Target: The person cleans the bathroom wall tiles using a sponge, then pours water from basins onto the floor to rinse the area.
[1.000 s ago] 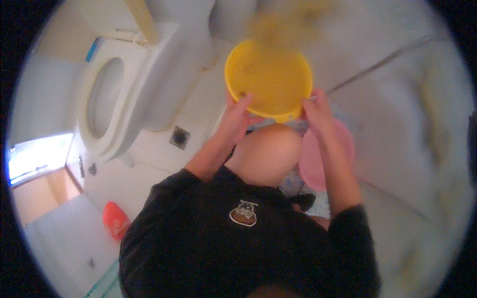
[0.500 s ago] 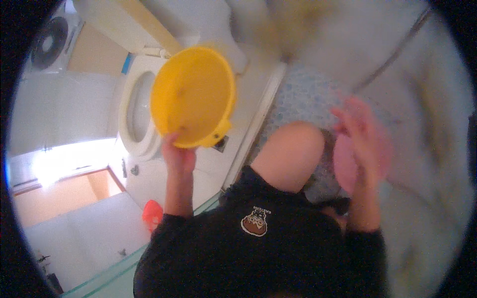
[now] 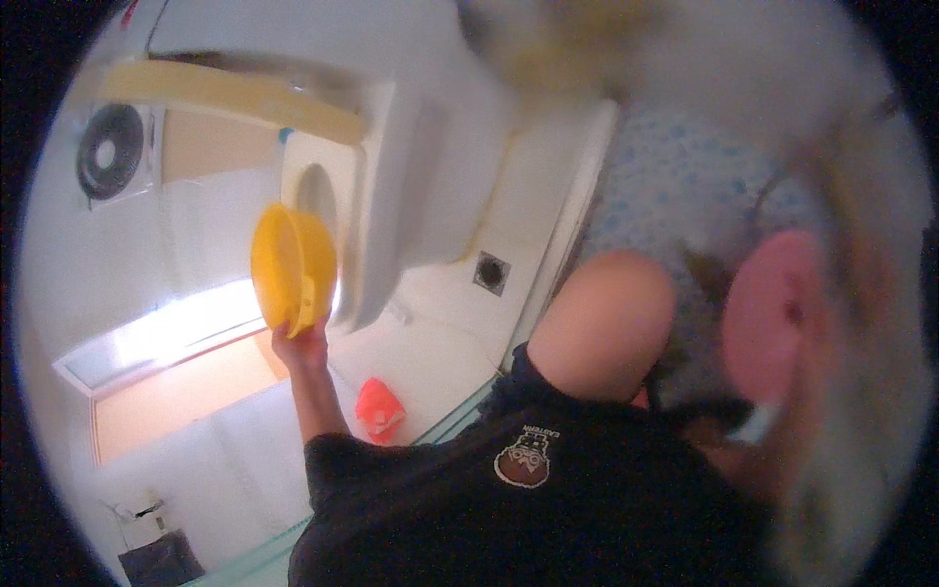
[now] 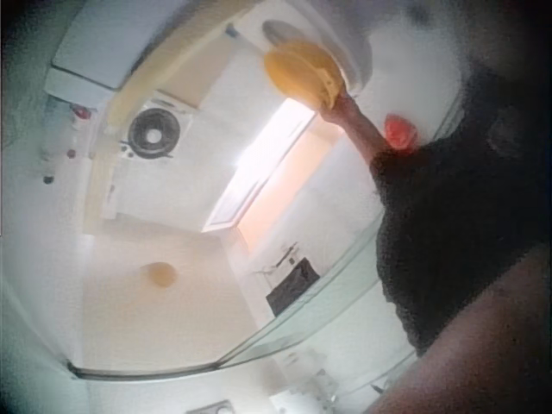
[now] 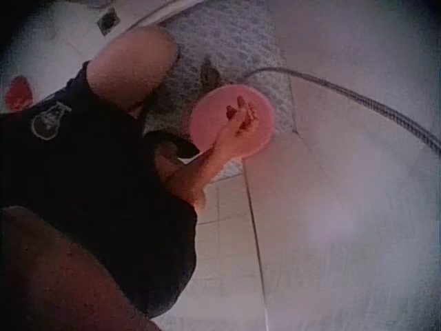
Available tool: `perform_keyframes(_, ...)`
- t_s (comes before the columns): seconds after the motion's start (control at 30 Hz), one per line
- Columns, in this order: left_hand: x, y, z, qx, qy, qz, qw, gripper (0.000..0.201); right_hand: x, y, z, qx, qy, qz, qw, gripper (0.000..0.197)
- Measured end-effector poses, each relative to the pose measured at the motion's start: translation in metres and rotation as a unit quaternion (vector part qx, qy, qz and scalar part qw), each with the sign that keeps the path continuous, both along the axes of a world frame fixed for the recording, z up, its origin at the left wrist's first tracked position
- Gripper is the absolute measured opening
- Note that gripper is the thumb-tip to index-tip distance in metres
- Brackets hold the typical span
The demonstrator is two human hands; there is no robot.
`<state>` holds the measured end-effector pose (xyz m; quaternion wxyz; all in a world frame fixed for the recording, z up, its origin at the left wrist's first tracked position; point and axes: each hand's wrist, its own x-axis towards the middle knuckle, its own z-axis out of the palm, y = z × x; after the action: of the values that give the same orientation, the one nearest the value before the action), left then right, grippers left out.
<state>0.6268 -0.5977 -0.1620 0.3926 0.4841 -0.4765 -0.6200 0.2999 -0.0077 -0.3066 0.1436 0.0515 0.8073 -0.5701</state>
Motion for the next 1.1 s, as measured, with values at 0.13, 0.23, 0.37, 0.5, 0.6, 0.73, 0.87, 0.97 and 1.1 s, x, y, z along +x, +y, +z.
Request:
perform_keyframes(0.13, 0.024, -0.026, -0.002, -0.014, -0.017, -0.008, 1.0, 0.057, -0.001, -0.009, -0.014, 0.021, -0.016, 0.001, 1.0, 0.024)
perform_keyframes(0.23, 0.042, -0.045, -0.005, -0.023, -0.039, -0.014, 0.999, 0.055, -0.006, -0.014, -0.015, 0.048, -0.021, 0.028, 0.998, 0.027)
perform_keyframes(0.37, 0.036, -0.07, -0.001, -0.007, -0.067, 0.044, 0.997, 0.053, -0.009, -0.03, -0.009, 0.035, 0.03, 0.071, 0.996, 0.03)
perform_keyframes(0.5, 0.042, -0.087, 0.005, 0.011, -0.056, 0.049, 0.997, 0.055, -0.014, -0.031, -0.012, 0.05, -0.002, 0.096, 0.994, 0.031)
perform_keyframes(0.6, 0.037, -0.096, 0.003, 0.001, -0.087, 0.036, 0.996, 0.057, -0.013, -0.036, -0.015, 0.028, 0.009, 0.093, 0.995, 0.032)
perform_keyframes(0.73, 0.034, -0.104, 0.004, -0.029, -0.151, 0.05, 0.987, 0.057, -0.009, -0.044, 0.0, 0.038, 0.017, 0.101, 0.994, 0.032)
perform_keyframes(0.87, 0.035, -0.118, 0.01, -0.04, -0.161, 0.007, 0.986, 0.055, -0.007, -0.046, 0.016, 0.031, 0.025, 0.107, 0.994, 0.031)
perform_keyframes(0.97, 0.017, -0.116, 0.014, -0.032, -0.138, 0.011, 0.99, 0.054, -0.005, -0.047, 0.024, 0.022, 0.02, 0.112, 0.993, 0.031)
perform_keyframes(1.1, 0.021, -0.14, 0.014, -0.026, -0.146, -0.03, 0.988, 0.054, 0.004, -0.044, 0.027, 0.006, 0.017, 0.082, 0.996, 0.033)
